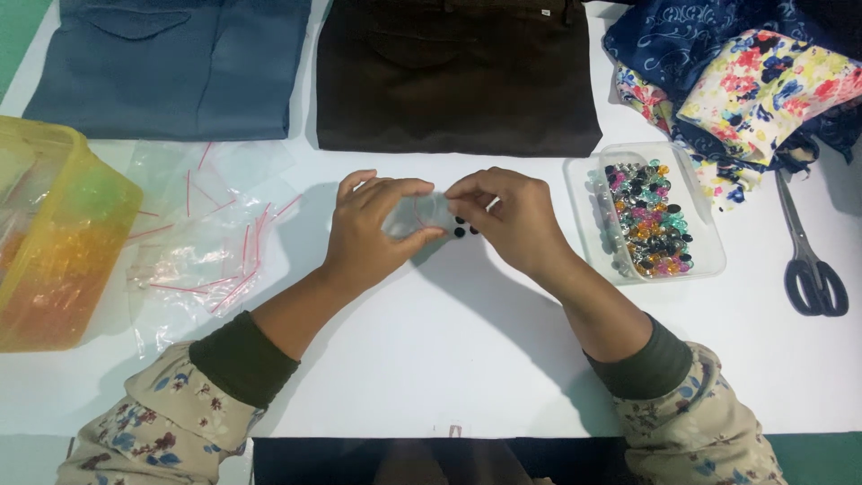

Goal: Sorting black buttons from a mixed container and placing them into small plastic bags

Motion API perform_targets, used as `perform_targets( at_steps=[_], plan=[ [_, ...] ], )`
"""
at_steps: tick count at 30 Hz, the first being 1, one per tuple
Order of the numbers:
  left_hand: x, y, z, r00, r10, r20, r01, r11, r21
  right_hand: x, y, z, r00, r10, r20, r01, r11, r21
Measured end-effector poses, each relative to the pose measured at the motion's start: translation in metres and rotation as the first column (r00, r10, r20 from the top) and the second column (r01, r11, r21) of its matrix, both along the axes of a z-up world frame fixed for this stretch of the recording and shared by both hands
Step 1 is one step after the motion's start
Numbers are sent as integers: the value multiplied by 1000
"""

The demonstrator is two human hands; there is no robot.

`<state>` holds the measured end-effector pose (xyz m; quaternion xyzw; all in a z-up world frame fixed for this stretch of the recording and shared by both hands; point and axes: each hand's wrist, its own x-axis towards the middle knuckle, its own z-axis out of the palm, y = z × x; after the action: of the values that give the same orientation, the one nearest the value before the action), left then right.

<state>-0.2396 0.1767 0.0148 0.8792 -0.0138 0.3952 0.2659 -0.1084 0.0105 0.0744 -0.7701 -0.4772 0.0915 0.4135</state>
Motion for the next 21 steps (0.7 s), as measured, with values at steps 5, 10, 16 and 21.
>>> perform_targets(
  at_steps=[5,10,16,21],
  plan=[
    [0,-2,-3,999,-6,-42,1,994,-106,-1,0,-17,961,80,265,-13,970,-244],
    [-1,-4,0,996,31,-83,-41,990,-132,-8,1,-27,894,147,423,38,917,-398],
    [0,-5,5,996,5,-89,-26,973,-229,-12,3,-24,879,171,446,34,909,-415],
    [1,-8,6,997,45,-67,-62,959,-276,-10,0,-12,928,-41,370,50,999,-16]
  ],
)
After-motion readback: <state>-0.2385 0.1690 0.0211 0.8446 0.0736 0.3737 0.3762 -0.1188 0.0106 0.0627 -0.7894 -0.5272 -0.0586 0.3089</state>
